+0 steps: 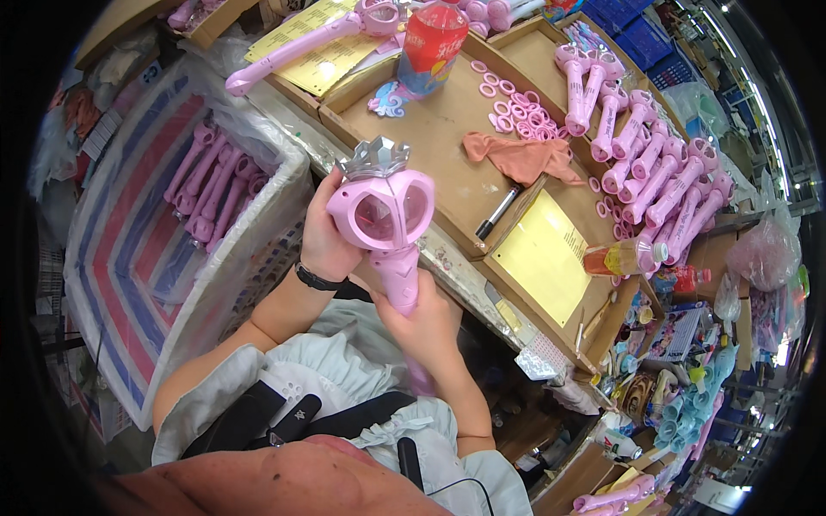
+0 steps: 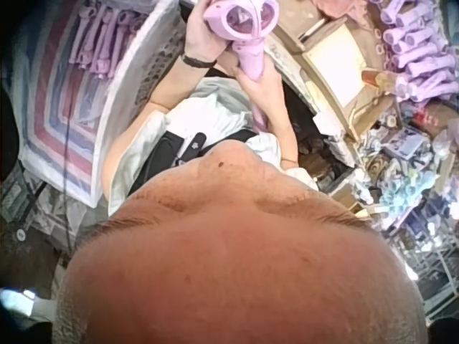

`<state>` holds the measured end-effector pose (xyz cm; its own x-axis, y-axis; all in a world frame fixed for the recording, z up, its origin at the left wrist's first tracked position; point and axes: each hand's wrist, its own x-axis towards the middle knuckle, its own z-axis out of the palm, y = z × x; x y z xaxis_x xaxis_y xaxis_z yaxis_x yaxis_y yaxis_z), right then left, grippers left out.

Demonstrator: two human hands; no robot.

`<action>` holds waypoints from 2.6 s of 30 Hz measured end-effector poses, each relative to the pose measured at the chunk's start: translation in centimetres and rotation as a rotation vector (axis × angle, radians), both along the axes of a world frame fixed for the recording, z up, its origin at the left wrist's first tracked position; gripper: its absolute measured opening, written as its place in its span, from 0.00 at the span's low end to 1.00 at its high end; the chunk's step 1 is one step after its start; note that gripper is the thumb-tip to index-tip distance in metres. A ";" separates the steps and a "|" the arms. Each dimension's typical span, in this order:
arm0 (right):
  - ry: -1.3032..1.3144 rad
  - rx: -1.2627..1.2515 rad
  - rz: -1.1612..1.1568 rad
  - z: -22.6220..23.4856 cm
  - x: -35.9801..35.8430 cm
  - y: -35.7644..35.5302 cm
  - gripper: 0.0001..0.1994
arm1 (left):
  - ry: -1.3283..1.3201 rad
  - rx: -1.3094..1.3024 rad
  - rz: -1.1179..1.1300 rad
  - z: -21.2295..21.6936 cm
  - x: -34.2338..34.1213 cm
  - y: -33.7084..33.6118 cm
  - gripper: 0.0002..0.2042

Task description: The person assembles pink light-up wands by inserting a small pink cap into the handle, attaching a silver crown piece to the top, and testing the light function. They repeat this process for multiple wands, placing finished units into a nearby crate.

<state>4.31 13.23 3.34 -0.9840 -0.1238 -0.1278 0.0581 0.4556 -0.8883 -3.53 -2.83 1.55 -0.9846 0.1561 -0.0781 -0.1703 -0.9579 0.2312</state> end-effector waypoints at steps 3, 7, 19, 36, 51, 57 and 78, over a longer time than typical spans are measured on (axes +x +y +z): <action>0.080 -0.160 -0.205 1.4 -0.3 1.6 0.18 | -0.161 -0.009 0.041 0.4 -1.1 -0.7 0.26; 0.073 -0.202 -0.320 0.4 -1.0 2.0 0.19 | -0.214 -0.052 0.204 1.0 -1.4 -0.5 0.25; -0.067 0.100 0.014 -2.7 -0.8 0.8 0.25 | -0.163 -0.051 0.089 -1.6 -1.2 0.2 0.21; 0.139 -0.043 -0.295 -0.1 -3.4 -0.6 0.21 | 0.110 -0.542 0.982 0.3 -4.0 -0.3 0.27; 0.225 0.206 0.071 -0.3 -2.9 -1.2 0.24 | 0.439 -0.551 0.823 2.5 -3.0 1.6 0.27; 0.225 0.119 0.126 -0.4 -2.2 -0.2 0.23 | 0.291 -0.539 0.834 2.5 -2.4 2.0 0.28; 0.192 0.131 -0.097 2.8 -4.1 -0.4 0.24 | 0.481 -0.803 1.178 4.3 -3.2 -0.5 0.33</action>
<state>0.17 12.81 6.17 -0.9983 -0.0223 0.0541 -0.0572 0.5682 -0.8209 -6.76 -3.38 5.88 -0.4685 -0.6470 0.6017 0.8279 -0.0838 0.5545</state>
